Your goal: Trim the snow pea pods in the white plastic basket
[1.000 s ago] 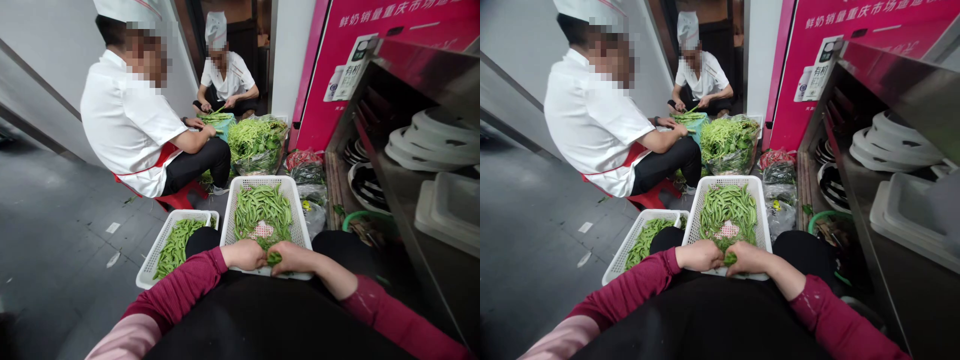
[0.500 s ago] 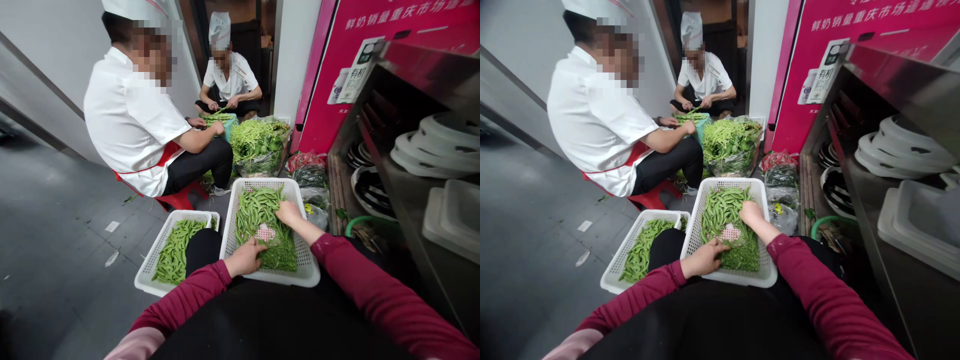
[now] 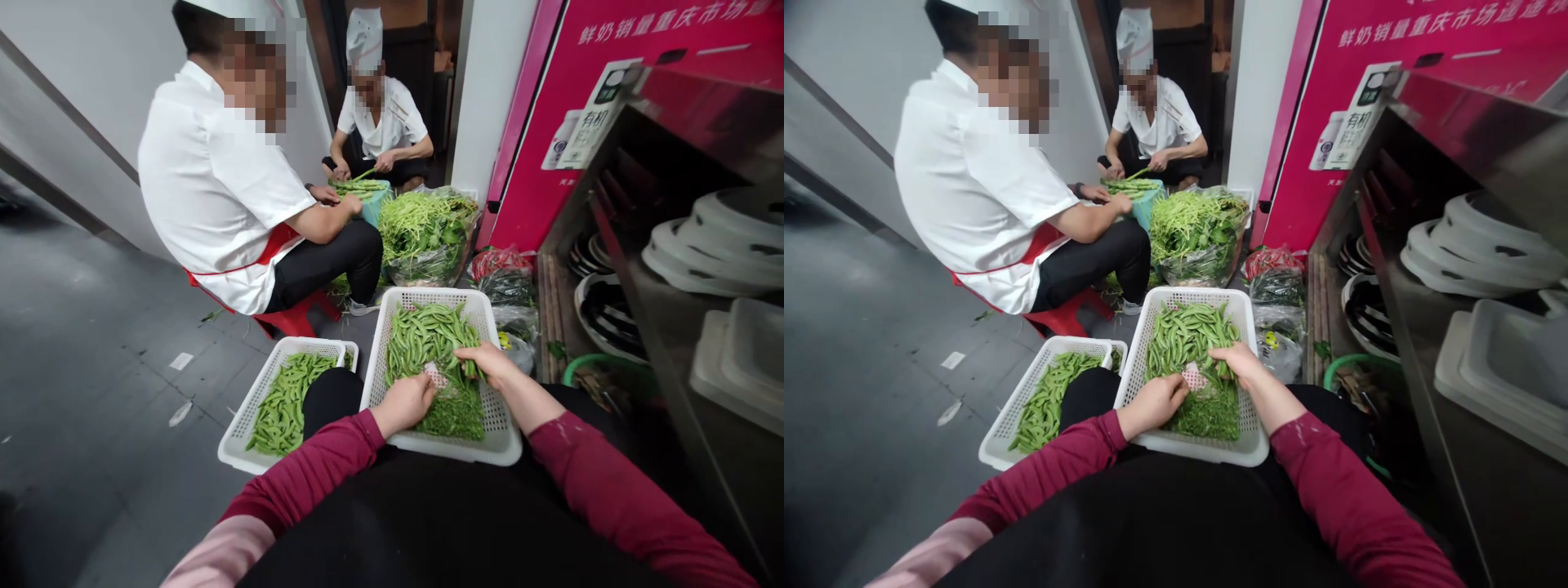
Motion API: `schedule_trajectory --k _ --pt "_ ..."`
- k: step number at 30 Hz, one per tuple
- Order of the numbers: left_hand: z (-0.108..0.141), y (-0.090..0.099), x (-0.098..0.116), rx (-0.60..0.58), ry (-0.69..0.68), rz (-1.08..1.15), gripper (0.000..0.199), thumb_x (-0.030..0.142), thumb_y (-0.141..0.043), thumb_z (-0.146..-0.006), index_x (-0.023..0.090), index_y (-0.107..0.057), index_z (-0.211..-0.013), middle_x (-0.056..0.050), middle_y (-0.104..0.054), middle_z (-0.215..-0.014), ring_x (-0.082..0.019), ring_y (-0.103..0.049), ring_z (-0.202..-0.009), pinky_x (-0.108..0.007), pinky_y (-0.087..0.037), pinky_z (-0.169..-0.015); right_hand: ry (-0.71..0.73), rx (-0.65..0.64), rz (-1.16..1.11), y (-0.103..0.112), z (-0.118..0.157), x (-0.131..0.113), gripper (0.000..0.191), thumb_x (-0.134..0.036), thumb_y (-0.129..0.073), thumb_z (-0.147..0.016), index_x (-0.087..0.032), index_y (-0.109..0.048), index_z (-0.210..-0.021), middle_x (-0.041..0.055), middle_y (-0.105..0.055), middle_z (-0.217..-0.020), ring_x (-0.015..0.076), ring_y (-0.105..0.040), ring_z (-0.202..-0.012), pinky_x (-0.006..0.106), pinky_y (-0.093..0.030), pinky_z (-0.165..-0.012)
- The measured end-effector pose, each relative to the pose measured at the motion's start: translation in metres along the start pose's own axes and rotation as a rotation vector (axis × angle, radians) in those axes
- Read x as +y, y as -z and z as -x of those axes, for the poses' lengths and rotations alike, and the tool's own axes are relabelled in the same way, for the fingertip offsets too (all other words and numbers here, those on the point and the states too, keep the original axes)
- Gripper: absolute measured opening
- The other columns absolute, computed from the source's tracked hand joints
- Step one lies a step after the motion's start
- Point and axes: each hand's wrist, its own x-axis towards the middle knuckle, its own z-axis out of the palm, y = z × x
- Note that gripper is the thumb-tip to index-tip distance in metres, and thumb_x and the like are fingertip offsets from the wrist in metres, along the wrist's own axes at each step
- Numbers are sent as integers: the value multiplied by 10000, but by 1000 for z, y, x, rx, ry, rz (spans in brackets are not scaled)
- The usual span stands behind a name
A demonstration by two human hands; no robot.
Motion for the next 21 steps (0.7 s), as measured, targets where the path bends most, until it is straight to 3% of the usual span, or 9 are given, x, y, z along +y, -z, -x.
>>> schedule_trajectory --k 4,6,13,17,19,21 --pt "-5 4 11 15 -95 13 257 305 -317 -871 165 -529 -905 -62 -609 -849 -166 -580 -773 -252 -416 -698 -117 -193 -530 -6 33 4 164 -241 -651 -589 -139 -580 -697 -9 -575 -478 104 -510 -408 204 -377 -374" --pt "-3 6 15 13 -132 -2 257 284 -301 -874 165 -529 -896 -64 -607 -850 -166 -579 -779 -255 -416 -706 -137 -222 -609 -13 42 3 167 -234 -664 -575 -138 -583 -684 -19 -554 -446 100 -495 -394 201 -357 -366" --pt "8 12 22 3 -157 -85 255 262 -316 -848 149 -543 -821 -68 -602 -777 -157 -569 -702 -255 -422 -665 -93 -187 -620 -22 54 0 209 -258 -691 -546 -137 -594 -686 -23 -577 -489 101 -507 -421 210 -361 -389" --pt "8 17 21 -150 -283 -96 193 233 -412 -766 158 -565 -676 -37 -592 -659 -143 -552 -636 -226 -402 -612 -60 -439 -528 -19 61 5 215 -221 -712 -507 -120 -602 -662 -12 -594 -512 100 -523 -444 214 -393 -432" --pt "7 21 14 -135 -199 -105 199 232 -417 -754 157 -571 -652 -33 -583 -626 -142 -543 -611 -226 -394 -593 -63 -535 -482 -16 63 9 202 -213 -705 -512 -117 -598 -655 -18 -579 -491 87 -498 -412 203 -375 -404" --pt "6 27 3 -35 -30 -113 236 225 -378 -778 153 -579 -676 -34 -576 -622 -142 -541 -610 -232 -396 -600 -77 -559 -466 -13 63 12 195 -223 -694 -529 -125 -587 -659 -25 -567 -481 77 -473 -383 190 -342 -364"
